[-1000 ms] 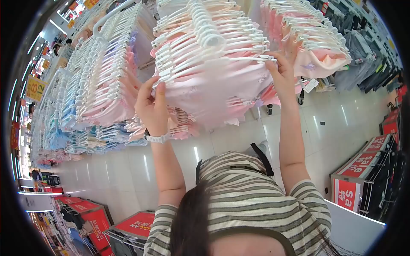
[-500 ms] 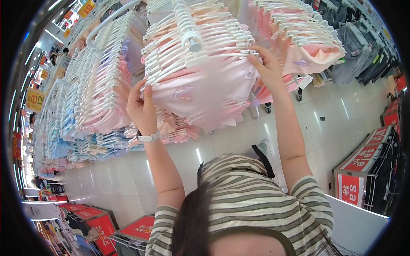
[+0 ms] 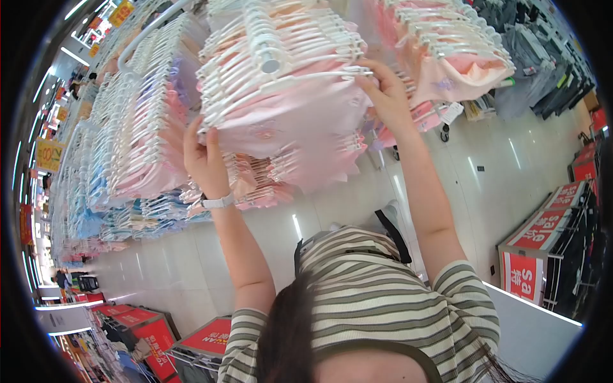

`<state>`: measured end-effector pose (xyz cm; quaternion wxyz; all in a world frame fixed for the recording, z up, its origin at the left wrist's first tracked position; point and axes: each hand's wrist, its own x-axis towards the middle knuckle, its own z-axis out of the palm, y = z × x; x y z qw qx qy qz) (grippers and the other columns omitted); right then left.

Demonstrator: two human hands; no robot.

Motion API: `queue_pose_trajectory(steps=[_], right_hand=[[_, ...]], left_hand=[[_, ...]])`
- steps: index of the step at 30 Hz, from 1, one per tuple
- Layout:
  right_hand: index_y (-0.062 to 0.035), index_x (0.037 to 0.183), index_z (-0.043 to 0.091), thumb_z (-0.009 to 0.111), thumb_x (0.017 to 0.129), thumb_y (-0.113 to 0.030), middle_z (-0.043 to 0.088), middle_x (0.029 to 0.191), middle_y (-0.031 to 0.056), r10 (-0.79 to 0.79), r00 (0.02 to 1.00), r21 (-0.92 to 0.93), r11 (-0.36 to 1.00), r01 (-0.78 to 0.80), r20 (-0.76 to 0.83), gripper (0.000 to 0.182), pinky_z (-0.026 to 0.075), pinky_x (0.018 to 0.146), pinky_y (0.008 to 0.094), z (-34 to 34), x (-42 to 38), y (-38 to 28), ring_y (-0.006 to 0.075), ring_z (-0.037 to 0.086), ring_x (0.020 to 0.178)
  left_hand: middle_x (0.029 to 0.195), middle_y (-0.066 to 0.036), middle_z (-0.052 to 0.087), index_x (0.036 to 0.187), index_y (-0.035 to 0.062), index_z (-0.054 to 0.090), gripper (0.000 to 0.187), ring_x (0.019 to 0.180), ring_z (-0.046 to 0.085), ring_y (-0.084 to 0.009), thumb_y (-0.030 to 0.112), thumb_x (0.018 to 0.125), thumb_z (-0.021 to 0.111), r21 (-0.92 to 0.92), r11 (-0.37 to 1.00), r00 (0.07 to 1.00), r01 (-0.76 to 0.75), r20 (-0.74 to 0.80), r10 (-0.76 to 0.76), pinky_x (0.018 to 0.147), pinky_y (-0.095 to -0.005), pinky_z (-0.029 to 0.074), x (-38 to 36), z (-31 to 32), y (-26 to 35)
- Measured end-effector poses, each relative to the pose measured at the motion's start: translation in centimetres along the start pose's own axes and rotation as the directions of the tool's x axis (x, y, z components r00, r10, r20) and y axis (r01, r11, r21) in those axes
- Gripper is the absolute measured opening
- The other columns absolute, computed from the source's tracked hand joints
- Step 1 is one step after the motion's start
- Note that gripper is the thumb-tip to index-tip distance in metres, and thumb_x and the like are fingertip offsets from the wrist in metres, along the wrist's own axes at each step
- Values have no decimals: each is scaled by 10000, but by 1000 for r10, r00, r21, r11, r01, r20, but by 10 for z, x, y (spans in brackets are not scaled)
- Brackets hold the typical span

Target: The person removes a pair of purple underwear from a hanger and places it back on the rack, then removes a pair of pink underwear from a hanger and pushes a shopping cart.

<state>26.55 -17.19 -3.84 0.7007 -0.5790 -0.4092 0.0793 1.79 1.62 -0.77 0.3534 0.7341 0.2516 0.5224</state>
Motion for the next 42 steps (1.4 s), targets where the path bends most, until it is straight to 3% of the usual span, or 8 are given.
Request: queue_pose_trajectory(steps=[3, 10, 17, 20, 25, 29, 35, 42], right_hand=[[-12, 1162, 511, 585, 845, -72, 565, 1032, 28, 41, 998, -92, 995, -46, -57, 331, 412, 823, 233, 4, -17, 4, 82, 507, 961], [-27, 1181, 502, 574, 817, -131, 571, 1029, 59, 232, 963, -254, 931, -261, -137, 386, 460, 766, 295, -32, -118, 87, 133, 558, 898], [-60, 1006, 591, 615, 775, -183, 576, 981, 153, 598, 778, -732, 440, -519, -192, 263, 481, 724, 398, -103, -310, 160, 309, 592, 850], [-63, 1004, 594, 620, 769, -217, 576, 999, 156, 784, 573, -719, 253, -647, -238, 283, 473, 764, 417, -114, -347, 167, 330, 581, 901], [-60, 1012, 591, 619, 765, -258, 580, 985, 160, 854, 507, -645, 321, -693, -120, 319, 464, 795, 414, -123, -363, 193, 345, 571, 927], [-58, 966, 600, 596, 759, -225, 582, 953, 166, 835, 550, -537, 470, -701, 13, 266, 468, 788, 427, -153, -373, 219, 341, 571, 909], [-55, 997, 613, 595, 752, -208, 623, 951, 179, 841, 460, -431, 316, -845, -285, 290, 478, 766, 430, -254, -392, 258, 343, 598, 887], [-48, 956, 631, 563, 772, -226, 648, 905, 162, 806, 314, -157, 272, -949, -502, 265, 482, 761, 439, -374, -389, 305, 342, 615, 852]], left_hand=[[1030, -62, 548, 1211, -35, 460, 378, 877, 513, -106, 9, 852, 571, 23, 994, 993, -110, 39, 109, 747, -220, 430, -8, 4, -7], [956, -118, 559, 1296, -43, 305, 502, 872, 536, -142, -1, 860, 550, -28, 982, 976, 189, -105, -191, 759, -241, 442, -76, -4, -61], [740, -46, 608, 845, -14, 622, 210, 693, 557, -111, 144, 915, 502, 323, 816, 673, 479, 462, -578, 660, -255, 451, -212, 1, -113], [816, -97, 654, 918, 0, 638, 198, 740, 633, -148, 147, 898, 506, 480, 806, 341, 347, 735, -585, 670, -266, 481, -245, 36, -107], [869, -78, 650, 1097, 53, 577, 263, 829, 631, -178, 189, 872, 558, 374, 923, -13, 94, 927, -374, 739, -304, 475, -244, 136, -68], [886, -123, 653, 1158, 58, 528, 337, 827, 633, -233, 181, 848, 576, 398, 916, -121, -49, 908, -401, 762, -336, 471, -239, 207, -53], [880, -110, 657, 1153, 73, 529, 342, 818, 636, -236, 202, 841, 586, 411, 893, -127, -182, 891, -436, 744, -340, 476, -261, 272, -74], [888, -103, 651, 1150, 64, 537, 311, 824, 619, -186, 160, 855, 561, 610, 792, -247, 7, 769, -590, 741, -293, 476, -291, 278, -64]])
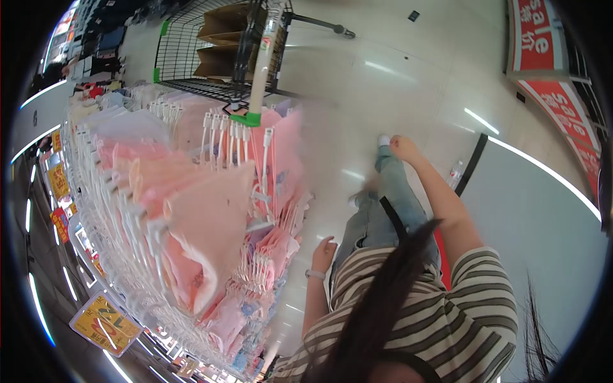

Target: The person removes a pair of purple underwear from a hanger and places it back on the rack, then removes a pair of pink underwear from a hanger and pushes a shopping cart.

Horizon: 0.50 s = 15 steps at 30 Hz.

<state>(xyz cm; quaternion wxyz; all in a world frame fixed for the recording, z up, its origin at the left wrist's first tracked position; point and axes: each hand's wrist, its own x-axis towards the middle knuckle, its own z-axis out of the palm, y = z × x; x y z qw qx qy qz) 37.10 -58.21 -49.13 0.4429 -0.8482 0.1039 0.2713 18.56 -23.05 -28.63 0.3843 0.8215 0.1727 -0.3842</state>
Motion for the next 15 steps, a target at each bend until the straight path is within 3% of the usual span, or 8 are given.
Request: queue_pose_trajectory(steps=[2, 5, 6, 7, 10, 12, 14, 15], right_hand=[[-46, 944, 627, 549, 777, -230, 645, 925, 154, 105, 994, -135, 986, -102, 21, 261, 480, 771, 443, -16, 27, -20, 336, 611, 876], [-43, 967, 611, 541, 782, -209, 632, 951, 155, 53, 988, -253, 967, -14, 146, 258, 478, 791, 435, -20, 68, -59, 337, 595, 921], [-43, 967, 611, 541, 782, -209, 632, 951, 155, 38, 986, -258, 966, 5, 161, 258, 478, 791, 435, -13, 84, -71, 337, 595, 921], [-45, 985, 601, 536, 788, -211, 608, 1007, 153, -37, 976, -310, 945, 103, 213, 266, 473, 811, 428, -2, 100, -83, 330, 574, 966], [-47, 1048, 569, 543, 785, -187, 557, 1099, 147, -264, 930, -338, 877, 341, 254, 299, 466, 838, 403, 40, 134, -127, 312, 522, 1048], [-48, 1093, 545, 556, 776, -160, 529, 1136, 143, -410, 885, -322, 826, 463, 221, 336, 464, 845, 384, 71, 153, -154, 301, 491, 1084], [-66, 1062, 586, 515, 801, -184, 459, 1255, 113, -661, 725, -321, 656, 683, 191, 295, 421, 928, 365, 108, 170, -172, 264, 488, 1105], [-66, 1062, 586, 515, 801, -184, 459, 1255, 113, -667, 719, -316, 651, 690, 197, 295, 421, 928, 365, 126, 175, -185, 264, 488, 1105]], left_hand=[[897, -91, 652, 1152, 63, 541, 298, 840, 611, -159, 147, 866, 547, -122, 988, 995, 97, -22, -101, 760, -276, 468, -11, 10, -12], [892, -74, 660, 1129, 42, 551, 274, 848, 615, -148, 166, 885, 541, -290, 925, 958, 247, -70, -278, 779, -269, 463, -36, 31, -25], [889, -71, 659, 1124, 28, 553, 277, 849, 611, -143, 177, 892, 529, -163, 968, 970, 188, -126, -210, 782, -270, 462, -46, 46, -43], [886, -68, 657, 1119, 14, 555, 283, 850, 608, -139, 189, 900, 518, -28, 990, 976, 135, -171, -138, 784, -270, 461, -56, 62, -61], [927, -91, 651, 1117, 3, 562, 316, 880, 606, -149, 232, 904, 512, -482, 747, 818, 458, -100, -566, 806, -269, 455, -74, 87, -69], [931, -94, 649, 1112, 5, 565, 314, 883, 605, -151, 232, 903, 511, -434, 781, 836, 449, -103, -538, 807, -272, 454, -84, 94, -66], [935, -97, 648, 1107, 6, 568, 311, 887, 604, -153, 233, 902, 510, -419, 790, 839, 448, -107, -533, 809, -274, 454, -88, 96, -61], [937, -98, 647, 1105, 6, 569, 310, 888, 604, -154, 233, 902, 509, -426, 784, 835, 452, -107, -539, 810, -275, 454, -89, 95, -58]])
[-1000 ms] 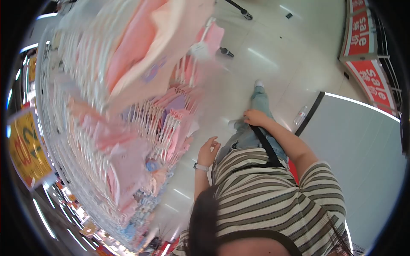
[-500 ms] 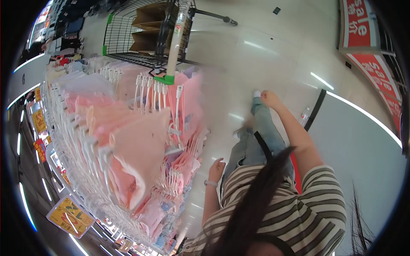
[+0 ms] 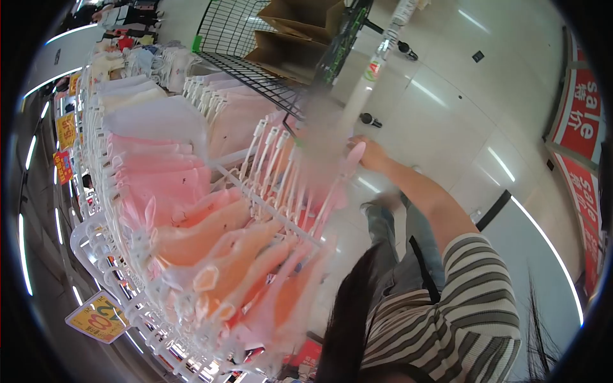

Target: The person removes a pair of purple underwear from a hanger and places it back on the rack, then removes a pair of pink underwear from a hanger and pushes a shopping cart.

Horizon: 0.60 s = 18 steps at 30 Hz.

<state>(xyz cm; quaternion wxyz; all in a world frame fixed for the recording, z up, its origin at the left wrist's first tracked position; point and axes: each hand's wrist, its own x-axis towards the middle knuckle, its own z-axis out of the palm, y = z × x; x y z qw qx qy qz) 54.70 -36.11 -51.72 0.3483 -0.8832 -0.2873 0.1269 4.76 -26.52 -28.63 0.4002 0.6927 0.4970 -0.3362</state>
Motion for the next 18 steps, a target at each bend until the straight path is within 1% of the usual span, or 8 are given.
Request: queue_pose_trajectory(steps=[2, 3, 6, 11, 13, 18], right_hand=[[-111, 1075, 605, 514, 793, -182, 521, 1214, 76, -9, 996, 236, 971, 31, -94, 304, 361, 989, 429, 14, 22, -18, 238, 502, 1100], [-113, 1074, 606, 514, 793, -183, 523, 1211, 75, -3, 998, 252, 968, 20, -66, 304, 357, 990, 433, 16, 28, -22, 237, 502, 1101], [-118, 1072, 608, 513, 793, -186, 530, 1202, 71, 5, 998, 250, 968, -21, 62, 302, 345, 994, 446, 17, 40, -35, 236, 503, 1101], [-127, 1067, 612, 512, 794, -192, 542, 1188, 66, 39, 965, 138, 987, -77, 258, 298, 325, 1000, 467, 4, 31, -28, 233, 504, 1103], [-131, 1065, 613, 512, 794, -194, 547, 1182, 63, 51, 952, 109, 990, -87, 301, 297, 317, 1003, 476, 0, 31, -26, 232, 504, 1103], [-139, 1061, 617, 511, 794, -200, 559, 1168, 58, 22, 922, 112, 991, -71, 386, 293, 297, 1009, 497, -10, 50, -37, 230, 505, 1105]], left_hand=[[940, -101, 645, 1100, 8, 572, 308, 891, 603, -157, 234, 901, 508, -14, 1000, 1000, 16, -3, -16, 811, -278, 454, -2, 2, 5], [942, -102, 644, 1098, 8, 573, 307, 893, 603, -158, 234, 901, 508, -18, 1000, 1000, 21, -2, -21, 812, -279, 454, -3, 2, 7], [948, -106, 642, 1091, 10, 578, 303, 898, 602, -161, 235, 900, 506, -25, 999, 1000, 31, -2, -31, 814, -282, 453, -1, 2, 15], [958, -113, 637, 1079, 13, 585, 298, 906, 600, -166, 236, 898, 504, -27, 999, 999, 33, 5, -33, 818, -288, 452, 1, -2, 24], [962, -116, 636, 1074, 15, 587, 296, 909, 599, -168, 236, 897, 503, -24, 999, 1000, 29, 7, -29, 819, -291, 452, 3, -3, 29], [971, -123, 631, 1062, 18, 595, 292, 917, 597, -173, 238, 895, 500, -4, 1000, 1000, 4, 20, -4, 823, -296, 451, 1, -5, 37]])
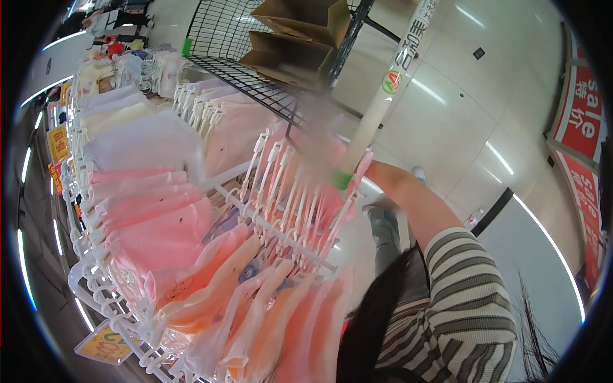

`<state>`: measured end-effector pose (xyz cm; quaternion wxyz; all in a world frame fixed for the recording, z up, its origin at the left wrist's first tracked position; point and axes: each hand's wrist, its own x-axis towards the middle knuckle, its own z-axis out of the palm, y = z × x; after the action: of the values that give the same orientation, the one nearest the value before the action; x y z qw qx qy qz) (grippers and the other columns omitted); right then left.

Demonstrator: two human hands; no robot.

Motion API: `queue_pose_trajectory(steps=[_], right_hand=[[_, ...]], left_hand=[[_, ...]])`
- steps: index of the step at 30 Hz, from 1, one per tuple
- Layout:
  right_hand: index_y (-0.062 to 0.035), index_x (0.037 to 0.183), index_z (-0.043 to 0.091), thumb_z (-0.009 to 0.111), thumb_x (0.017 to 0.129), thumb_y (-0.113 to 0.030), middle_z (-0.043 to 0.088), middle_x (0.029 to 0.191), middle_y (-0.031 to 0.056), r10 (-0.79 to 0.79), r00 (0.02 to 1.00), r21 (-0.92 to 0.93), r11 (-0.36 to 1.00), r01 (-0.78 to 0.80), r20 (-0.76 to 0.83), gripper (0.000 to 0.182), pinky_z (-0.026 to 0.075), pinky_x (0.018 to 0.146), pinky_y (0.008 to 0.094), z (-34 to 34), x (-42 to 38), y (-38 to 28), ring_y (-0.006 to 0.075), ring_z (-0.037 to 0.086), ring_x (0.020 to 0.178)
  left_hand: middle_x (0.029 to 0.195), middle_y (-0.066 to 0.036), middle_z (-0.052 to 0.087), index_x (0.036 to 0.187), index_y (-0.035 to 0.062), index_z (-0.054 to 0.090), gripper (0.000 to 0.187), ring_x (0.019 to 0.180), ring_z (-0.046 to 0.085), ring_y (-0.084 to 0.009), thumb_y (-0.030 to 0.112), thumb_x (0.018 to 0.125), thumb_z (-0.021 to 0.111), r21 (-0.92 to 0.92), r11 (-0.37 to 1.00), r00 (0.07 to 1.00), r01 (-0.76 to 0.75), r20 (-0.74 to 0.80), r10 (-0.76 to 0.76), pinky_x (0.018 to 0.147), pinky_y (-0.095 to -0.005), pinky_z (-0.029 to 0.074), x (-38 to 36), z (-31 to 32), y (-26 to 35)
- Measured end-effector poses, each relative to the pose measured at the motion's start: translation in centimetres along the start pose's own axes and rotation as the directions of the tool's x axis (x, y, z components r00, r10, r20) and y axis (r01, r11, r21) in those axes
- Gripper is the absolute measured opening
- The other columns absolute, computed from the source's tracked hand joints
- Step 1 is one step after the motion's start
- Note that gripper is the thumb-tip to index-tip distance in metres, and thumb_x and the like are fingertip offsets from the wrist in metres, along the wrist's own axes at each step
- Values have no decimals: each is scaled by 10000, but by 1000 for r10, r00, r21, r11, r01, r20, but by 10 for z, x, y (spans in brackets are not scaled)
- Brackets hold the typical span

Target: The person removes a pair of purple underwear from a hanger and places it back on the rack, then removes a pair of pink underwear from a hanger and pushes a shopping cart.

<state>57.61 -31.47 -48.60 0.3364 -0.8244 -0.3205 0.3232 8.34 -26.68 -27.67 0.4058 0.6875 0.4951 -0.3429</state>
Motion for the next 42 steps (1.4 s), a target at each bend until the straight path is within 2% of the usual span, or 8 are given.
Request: queue_pose_trajectory(steps=[5, 9, 13, 17, 19, 31, 37, 42], right_hand=[[-148, 1056, 621, 510, 794, -205, 571, 1154, 52, 21, 986, -89, 996, -6, 167, 290, 278, 1015, 518, -30, -9, -11, 227, 506, 1106], [-155, 1052, 624, 509, 794, -210, 581, 1143, 47, 134, 946, -269, 962, -52, 296, 288, 262, 1021, 535, -49, -52, 11, 225, 506, 1107], [-182, 1022, 639, 501, 793, -209, 634, 1025, 36, 207, 954, -437, 894, -94, 219, 268, 173, 1009, 624, -33, -88, 59, 243, 507, 1110], [-143, 947, 676, 503, 791, -149, 643, 1003, 73, 256, 833, -151, 916, -371, -490, 233, 269, 987, 595, 29, -147, 111, 304, 564, 1033], [-89, 894, 680, 526, 776, -129, 648, 966, 116, 285, 956, -341, 894, -290, -67, 198, 433, 883, 490, 96, -177, 176, 310, 603, 959], [-110, 833, 628, 560, 774, -222, 637, 830, 90, 112, 992, -376, 923, -85, 51, 144, 495, 659, 422, 3, -282, 30, 290, 621, 800], [-89, 846, 616, 599, 776, -186, 597, 785, 66, -159, 935, -278, 958, 69, -317, 122, 487, 621, 376, -21, -319, -103, 270, 597, 742], [-83, 845, 615, 629, 751, -162, 591, 777, 63, -113, 902, -329, 944, -33, -416, 124, 478, 606, 371, -39, -351, -199, 266, 592, 726]], left_hand=[[981, -130, 627, 1051, 21, 602, 288, 925, 595, -178, 239, 893, 498, 46, 989, 990, -142, -2, 143, 827, -302, 450, 3, 5, 12], [1002, -117, 621, 1116, 20, 563, 321, 935, 595, -190, 241, 890, 513, 223, 916, 943, -333, 96, 319, 832, -294, 451, 76, 1, -181], [1010, -109, 629, 1119, 12, 565, 339, 924, 601, -181, 257, 889, 522, 14, 990, 990, -140, 26, 140, 823, -292, 459, 48, 7, -62], [1019, -101, 637, 1121, 4, 567, 358, 912, 606, -171, 274, 889, 531, -72, 990, 992, -118, 25, 120, 814, -289, 466, 29, 5, 39], [1007, -99, 638, 1114, 9, 571, 348, 914, 606, -188, 270, 885, 536, -75, 987, 989, -139, 34, 142, 816, -304, 467, 42, 4, 39], [1178, -139, 515, 1274, 50, 401, 628, 1087, 500, -275, 167, 737, 705, 75, 775, 778, -628, 66, 624, 789, -376, 483, 86, -37, 166], [1249, -170, 460, 1288, 46, 384, 690, 1151, 455, -297, 164, 703, 728, 238, 195, 209, -952, 36, 977, 885, -355, 439, 61, -68, 203], [1020, -123, 606, 1145, 12, 527, 430, 949, 582, -201, 86, 750, 681, -163, 347, 338, -923, 82, 938, 828, -299, 453, 33, -109, 193]])
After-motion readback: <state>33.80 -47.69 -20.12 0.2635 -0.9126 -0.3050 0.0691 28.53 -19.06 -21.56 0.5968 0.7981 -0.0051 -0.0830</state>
